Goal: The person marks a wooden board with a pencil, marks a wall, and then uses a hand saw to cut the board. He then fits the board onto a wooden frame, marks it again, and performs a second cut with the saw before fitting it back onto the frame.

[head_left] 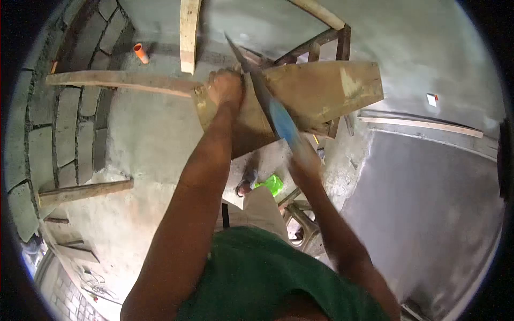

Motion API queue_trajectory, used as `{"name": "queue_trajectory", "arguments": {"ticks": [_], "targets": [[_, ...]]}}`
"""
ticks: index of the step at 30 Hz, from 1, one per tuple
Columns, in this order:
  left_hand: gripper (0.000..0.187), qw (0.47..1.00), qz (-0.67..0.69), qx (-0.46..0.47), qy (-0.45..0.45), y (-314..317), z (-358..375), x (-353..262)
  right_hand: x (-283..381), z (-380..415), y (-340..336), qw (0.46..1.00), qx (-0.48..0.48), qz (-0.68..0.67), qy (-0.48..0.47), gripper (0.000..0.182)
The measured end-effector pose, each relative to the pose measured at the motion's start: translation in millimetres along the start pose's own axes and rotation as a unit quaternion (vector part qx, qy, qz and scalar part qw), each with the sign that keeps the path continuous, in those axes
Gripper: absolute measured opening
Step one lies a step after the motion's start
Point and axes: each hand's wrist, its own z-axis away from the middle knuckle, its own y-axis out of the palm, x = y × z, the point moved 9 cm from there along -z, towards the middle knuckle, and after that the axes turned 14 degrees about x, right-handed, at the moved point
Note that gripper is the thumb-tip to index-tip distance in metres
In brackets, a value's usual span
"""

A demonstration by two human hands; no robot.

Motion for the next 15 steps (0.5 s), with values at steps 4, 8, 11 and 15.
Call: {"name": "queue_trajectory", "arguments": {"ticks": [4,8,11,15], "targets": [[0.037,0.997,0.025,0.057,-0.037,-1,-1,1,-35,-80,60,0.870,0.025,-0.471,0.144,0.040],[0.048,0.995,0.079,0.047,-0.047,-20,5,1,9,-93,11,0.972,-0.169,-0.126,-0.103,0.042],[0.047,0.998,0.029,-0.051,-0.030,-22,9,0,8,-161,-14,0.970,0.119,-0.153,0.148,0.044],[0.049,0.990,0.097,0.055,-0.080,-25,9,2,-8,-168,6,0.935,0.230,-0.180,0.202,0.037]]}}
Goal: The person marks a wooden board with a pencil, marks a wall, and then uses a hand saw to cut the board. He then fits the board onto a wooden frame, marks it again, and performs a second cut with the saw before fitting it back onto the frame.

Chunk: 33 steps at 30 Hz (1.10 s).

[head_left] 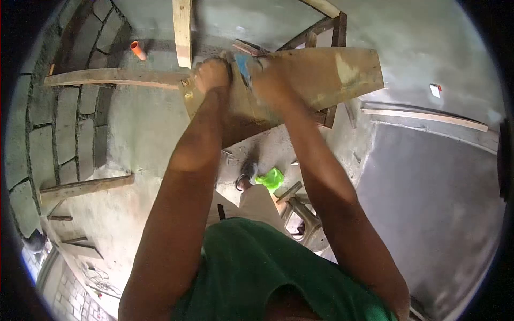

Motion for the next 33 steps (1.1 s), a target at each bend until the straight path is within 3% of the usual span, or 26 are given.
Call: {"name": "queue_trajectory", "arguments": {"ticks": [2,4,5,6,8,10,12,13,15,17,20,21,23,25,26,27,28,30,31,32,33], "targets": [[0.048,1.000,0.003,0.003,0.014,12,-9,0,-18,61,25,0.950,-0.221,-0.075,-0.206,0.032],[0.047,0.999,-0.002,-0.031,-0.024,7,-16,8,-18,129,39,0.943,-0.219,0.003,-0.250,0.028],[0.047,0.999,-0.008,-0.026,-0.024,19,-16,17,-26,161,46,0.942,-0.198,0.135,-0.234,0.027],[0.049,0.999,-0.028,-0.026,-0.001,32,-20,18,-45,191,46,0.959,-0.178,0.039,-0.218,0.025],[0.050,0.998,-0.036,-0.037,0.028,30,-29,2,-83,252,56,0.973,-0.162,0.024,-0.165,0.027],[0.053,0.999,0.035,-0.009,0.012,33,-28,13,-121,290,68,0.982,-0.091,-0.164,0.011,0.031],[0.053,1.000,-0.009,-0.009,0.018,17,-18,5,-117,262,72,0.992,-0.093,-0.086,0.011,0.046],[0.052,0.998,-0.059,0.002,0.031,13,-17,-3,-96,211,81,0.938,-0.208,0.210,-0.183,0.047],[0.052,0.996,-0.082,-0.018,0.031,24,-10,1,-92,93,77,0.957,-0.220,-0.046,-0.182,0.041],[0.053,0.993,-0.100,-0.049,0.042,22,-21,3,-92,64,74,0.937,-0.226,-0.129,-0.234,0.040],[0.048,0.985,-0.139,-0.093,0.040,37,-24,2,-74,68,67,0.940,-0.247,-0.013,-0.236,0.039],[0.037,1.000,0.011,-0.020,0.009,13,-14,6,-53,64,50,0.950,-0.240,-0.008,-0.200,0.038],[0.035,0.998,-0.022,-0.045,0.040,25,-26,7,-8,71,9,0.962,-0.224,-0.006,-0.156,0.036],[0.035,0.997,-0.016,-0.057,0.043,22,-23,6,-9,58,15,0.998,-0.004,-0.045,0.034,0.034],[0.035,0.998,-0.014,-0.054,0.043,23,-20,6,-17,78,25,0.979,-0.146,0.052,-0.131,0.033],[0.035,0.998,-0.005,-0.048,0.034,19,-23,4,-29,129,47,0.900,-0.284,0.153,-0.293,0.032],[0.036,0.999,0.001,-0.041,0.020,18,-26,8,-50,155,50,0.957,-0.188,-0.028,-0.218,0.034],[0.035,0.999,0.026,-0.029,0.006,7,-3,9,-80,222,58,0.974,-0.166,0.034,-0.151,0.038],[0.035,0.998,0.058,-0.032,-0.006,-5,-3,6,-98,250,56,0.986,-0.113,-0.113,-0.038,0.039],[0.035,0.998,0.059,-0.032,-0.006,-1,-6,8,-112,275,68,0.962,-0.048,-0.256,0.079,0.041],[0.038,0.999,0.038,-0.030,0.009,11,-14,9,-112,276,71,0.963,-0.046,-0.254,0.078,0.041]]}}
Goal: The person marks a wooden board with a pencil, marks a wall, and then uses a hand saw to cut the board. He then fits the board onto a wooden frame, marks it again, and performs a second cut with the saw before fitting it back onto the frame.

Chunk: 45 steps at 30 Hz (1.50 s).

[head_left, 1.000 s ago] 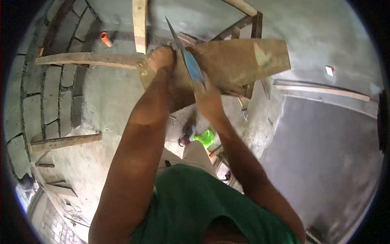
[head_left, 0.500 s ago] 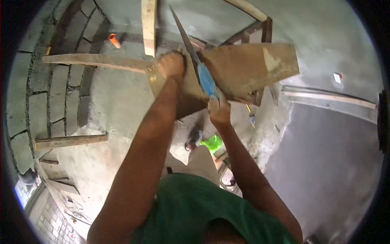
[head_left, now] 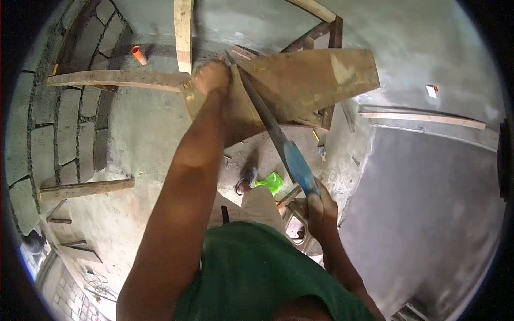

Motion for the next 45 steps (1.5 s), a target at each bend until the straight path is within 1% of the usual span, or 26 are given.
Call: {"name": "queue_trajectory", "arguments": {"ticks": [1,2,3,4,5,6,8,9,10,13,14,15,17,19,21,22,26,28,30,32,36,38,39,41,43,45], "targets": [[0.043,1.000,-0.020,0.002,0.014,11,-8,3,12,-4,3,0.997,0.002,0.045,-0.068,0.043],[0.041,0.995,-0.074,-0.052,0.033,10,-5,-2,27,-15,5,0.986,0.007,0.092,-0.141,0.045],[0.041,0.995,-0.072,-0.066,0.031,-4,-10,-9,6,-83,12,0.975,-0.013,0.037,-0.219,0.045],[0.037,0.996,-0.080,-0.023,0.041,-6,-4,-14,-17,-151,27,0.959,-0.033,-0.027,-0.279,0.045],[0.033,0.995,-0.090,0.026,0.044,1,6,-10,-3,-168,43,0.948,-0.086,0.087,-0.295,0.045],[0.032,0.988,-0.144,-0.007,0.055,0,-2,-10,24,-190,53,0.913,-0.141,0.200,-0.327,0.044],[0.033,0.992,-0.115,-0.034,0.037,0,-20,-4,25,-203,43,0.906,-0.118,0.124,-0.386,0.035],[0.035,0.995,-0.091,-0.042,0.029,10,-13,3,13,-192,43,0.913,-0.118,0.122,-0.370,0.035],[0.044,0.993,-0.113,-0.009,0.040,19,-24,2,30,-190,37,0.924,-0.110,0.094,-0.355,0.035],[0.052,0.999,-0.037,0.020,0.017,-18,-10,-8,53,-192,36,0.913,-0.132,0.102,-0.373,0.038],[0.065,0.996,-0.078,-0.002,0.042,-9,-22,-3,68,-179,39,0.918,-0.104,0.075,-0.374,0.040],[0.065,0.996,-0.082,-0.003,0.035,-14,-24,7,77,-172,47,0.924,-0.072,0.045,-0.373,0.042],[0.057,0.998,-0.001,-0.042,0.039,-41,-18,27,83,-172,70,0.925,-0.061,0.021,-0.374,0.043],[0.055,0.996,-0.068,-0.030,0.043,-51,-15,37,91,-177,77,0.923,-0.058,0.000,-0.381,0.043],[0.053,0.981,-0.129,-0.095,0.106,-58,-7,35,102,-186,81,0.925,-0.074,0.053,-0.369,0.045],[0.052,0.985,-0.128,-0.058,0.101,-56,-8,34,103,-194,79,0.924,-0.073,0.052,-0.372,0.045],[0.052,0.991,-0.091,-0.048,0.087,-49,-29,32,101,-205,68,0.926,-0.071,0.068,-0.365,0.047],[0.063,0.997,0.000,-0.038,0.067,-51,-33,36,100,-203,70,0.926,-0.093,0.090,-0.354,0.046],[0.066,0.996,-0.010,-0.027,0.082,-46,-42,29,91,-201,85,0.902,-0.142,0.070,-0.400,0.045],[0.071,0.998,-0.009,0.014,0.061,-49,-34,37,88,-201,87,0.918,-0.119,0.063,-0.373,0.046],[0.069,0.993,-0.084,-0.014,0.077,-47,-48,41,95,-206,89,0.929,-0.095,0.046,-0.355,0.047],[0.068,0.998,0.003,0.030,0.057,-47,-58,47,111,-209,93,0.915,-0.104,0.059,-0.386,0.047],[0.068,0.998,0.000,0.030,0.058,-52,-67,48,120,-210,94,0.901,-0.118,0.073,-0.411,0.046],[0.068,0.992,-0.055,-0.025,0.114,-71,-77,36,142,-212,100,0.909,-0.116,0.059,-0.397,0.045],[0.068,0.991,-0.063,0.020,0.119,-69,-81,33,145,-222,102,0.918,-0.114,0.046,-0.377,0.045],[0.068,0.981,-0.141,-0.072,0.113,-77,-72,31,139,-230,104,0.915,-0.105,0.017,-0.389,0.049]]}}
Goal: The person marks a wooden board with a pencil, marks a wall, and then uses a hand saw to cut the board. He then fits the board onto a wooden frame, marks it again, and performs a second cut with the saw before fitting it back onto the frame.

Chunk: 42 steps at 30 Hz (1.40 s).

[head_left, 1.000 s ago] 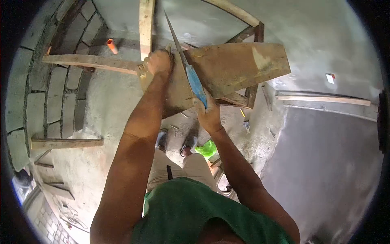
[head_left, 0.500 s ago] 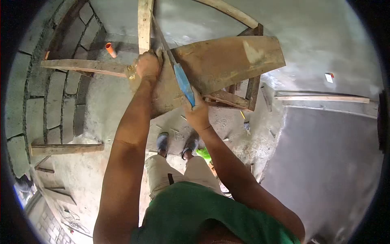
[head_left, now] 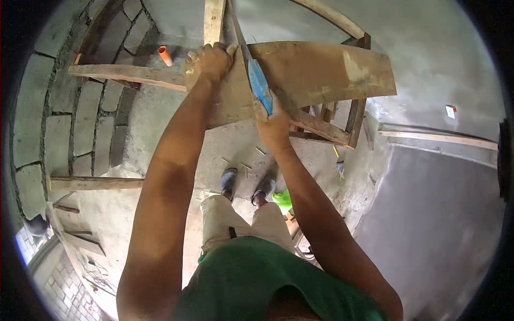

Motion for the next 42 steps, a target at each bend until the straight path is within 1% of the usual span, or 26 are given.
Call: {"name": "queue_trajectory", "arguments": {"ticks": [2,4,7,9,10,12,13,15,16,17,18,19,20,23,24,26,28,29,31,32,34,36,38,39,40,42], "targets": [[0.067,0.999,0.002,0.041,0.007,3,11,-5,-7,-1,4,1.000,-0.016,0.005,0.000,0.048],[0.065,0.999,-0.014,-0.024,0.024,-6,24,-14,-6,-3,4,1.000,-0.029,0.012,0.001,0.047],[0.062,0.999,-0.012,-0.041,0.022,0,14,-13,31,-15,-5,0.999,-0.008,0.046,0.025,0.040],[0.061,0.998,-0.024,-0.058,0.015,-3,11,-10,51,-40,-11,0.978,0.103,0.095,0.156,0.036],[0.061,0.998,-0.008,-0.064,0.019,-5,14,-9,66,-55,-20,0.978,0.105,0.089,0.154,0.036],[0.060,0.997,0.005,-0.067,0.033,-5,14,-11,82,-79,-21,0.977,0.160,-0.043,0.138,0.045],[0.059,0.998,0.013,-0.058,0.019,-3,11,-8,80,-76,-20,0.987,0.120,-0.044,0.095,0.046],[0.059,0.998,0.034,-0.048,0.000,0,11,-7,64,-30,-23,0.988,0.101,0.008,0.121,0.045],[0.057,0.999,0.016,-0.052,-0.003,0,15,-9,32,-5,-23,0.990,0.013,0.132,-0.043,0.044],[0.055,0.998,-0.005,-0.063,-0.006,-7,13,-8,12,26,-19,0.942,-0.078,0.247,-0.213,0.043],[0.055,0.998,-0.003,-0.070,-0.008,-8,6,-2,26,26,-31,0.991,-0.005,0.107,-0.078,0.034],[0.058,0.998,0.019,-0.062,0.014,2,3,-1,44,46,-34,0.995,0.063,-0.038,0.069,0.026],[0.061,0.997,0.042,-0.048,0.043,11,3,-5,54,67,-39,0.995,0.053,-0.037,0.078,0.026],[0.061,0.996,0.029,0.011,0.083,10,10,-17,54,96,-33,0.954,0.025,-0.249,0.164,0.029],[0.061,0.994,0.015,0.026,0.106,14,9,-19,59,94,-32,0.956,0.019,-0.239,0.170,0.029],[0.063,0.991,0.030,0.059,0.114,21,4,-22,78,80,-32,0.985,0.065,-0.028,0.154,0.036],[0.064,0.991,-0.055,0.082,0.094,34,-15,-21,64,80,-32,0.982,0.042,-0.007,0.185,0.034],[0.066,0.988,0.006,0.124,0.089,26,-28,-21,58,76,-33,0.987,0.018,0.024,0.158,0.034],[0.066,0.990,0.009,0.113,0.087,14,-38,-22,74,62,-38,0.994,-0.044,0.076,0.061,0.023],[0.066,0.992,0.002,0.104,0.070,10,-39,-22,70,55,-48,0.993,-0.054,0.075,0.068,0.023],[0.064,0.993,0.014,0.097,0.058,5,-31,-21,62,48,-58,0.991,-0.015,0.121,0.062,0.019],[0.063,0.997,0.027,0.072,0.027,-1,-28,-10,52,44,-68,0.996,-0.011,0.047,0.076,0.020],[0.056,0.999,0.024,0.020,0.022,5,-16,-7,40,46,-64,0.985,0.031,0.006,0.172,0.018],[0.053,0.997,-0.036,-0.065,0.019,11,-12,-10,37,53,-52,0.988,0.043,-0.015,0.150,0.026],[0.053,0.997,-0.047,-0.067,0.013,8,-10,-11,37,57,-38,0.988,0.049,-0.024,0.147,0.026],[0.050,0.996,-0.055,-0.062,0.015,1,-4,-19,54,60,-20,0.998,-0.015,0.021,0.063,0.037]]}}
